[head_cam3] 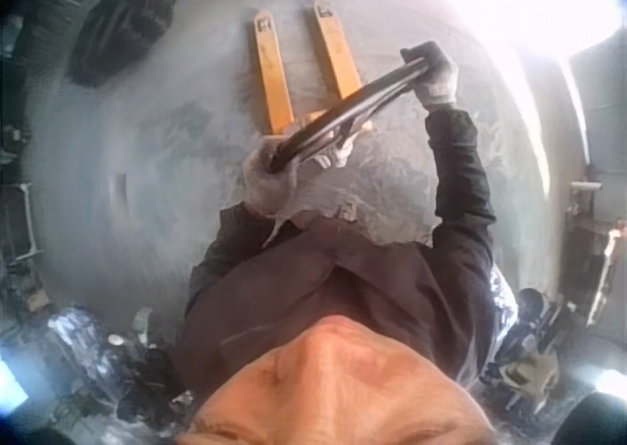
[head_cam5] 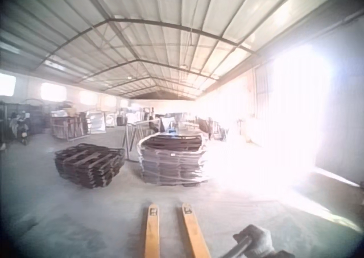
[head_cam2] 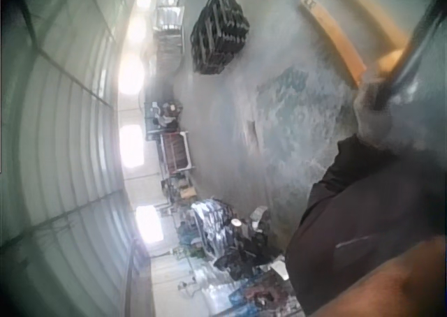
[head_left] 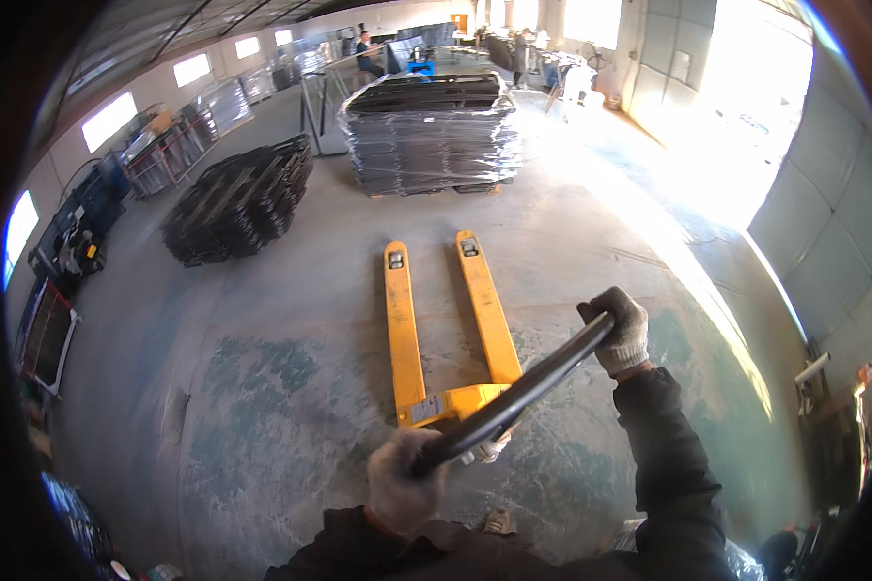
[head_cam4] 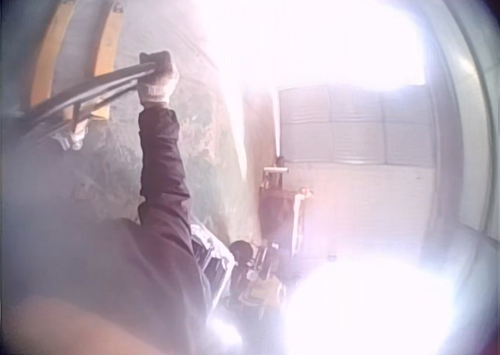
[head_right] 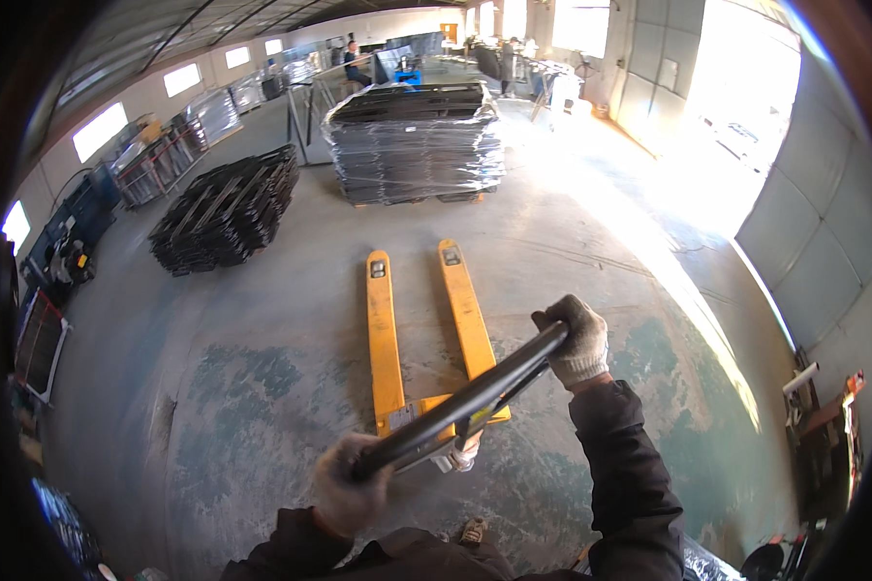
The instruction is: The person writes on a paper template at a workbench, then uses a yellow manual pallet jack to lift and move a large wrapped pallet of metal frames across the warehouse floor.
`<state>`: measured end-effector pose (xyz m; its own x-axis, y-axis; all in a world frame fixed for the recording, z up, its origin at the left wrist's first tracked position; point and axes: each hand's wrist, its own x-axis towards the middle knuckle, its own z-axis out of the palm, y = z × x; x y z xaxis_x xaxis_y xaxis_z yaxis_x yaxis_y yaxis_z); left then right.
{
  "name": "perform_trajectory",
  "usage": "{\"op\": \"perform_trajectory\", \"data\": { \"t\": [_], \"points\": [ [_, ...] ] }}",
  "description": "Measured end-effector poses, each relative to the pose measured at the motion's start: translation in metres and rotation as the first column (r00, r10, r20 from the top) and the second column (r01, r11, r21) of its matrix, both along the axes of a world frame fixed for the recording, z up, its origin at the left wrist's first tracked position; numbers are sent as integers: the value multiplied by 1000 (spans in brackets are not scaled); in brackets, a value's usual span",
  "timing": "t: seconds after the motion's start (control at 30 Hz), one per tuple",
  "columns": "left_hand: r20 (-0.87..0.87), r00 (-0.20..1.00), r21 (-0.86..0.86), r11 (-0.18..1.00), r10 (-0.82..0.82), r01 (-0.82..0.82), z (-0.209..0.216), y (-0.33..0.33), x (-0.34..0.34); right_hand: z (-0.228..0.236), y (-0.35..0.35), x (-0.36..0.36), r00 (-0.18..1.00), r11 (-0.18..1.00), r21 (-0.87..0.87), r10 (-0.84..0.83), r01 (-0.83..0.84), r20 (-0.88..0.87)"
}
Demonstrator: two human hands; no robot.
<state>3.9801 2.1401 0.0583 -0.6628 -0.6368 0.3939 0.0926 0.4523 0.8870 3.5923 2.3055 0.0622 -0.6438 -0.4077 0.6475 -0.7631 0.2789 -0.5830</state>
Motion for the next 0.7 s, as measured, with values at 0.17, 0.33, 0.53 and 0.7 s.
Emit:
{"op": "perform_trajectory", "data": {
  "t": [0.17, 0.33, 0.53, 0.7],
  "points": [
    [54, 983, 44, 983, 176, -179, -8, -46, -34, 42, -70, -29, 961, 931, 357, 160, -72, -223],
    [-9, 962, 56, 960, 275, -274, -13, -127, -61, 58, -159, -42, 859, 859, 477, 379, -187, -344],
    [14, 950, -93, 947, 312, -309, -17, -239, -89, 54, -264, -71, 855, 893, 402, 362, -204, -371],
    [-89, 968, -104, 964, 236, -245, -17, -358, -115, 58, -345, -71, 913, 891, 450, 233, -63, -334]
  ]
}}
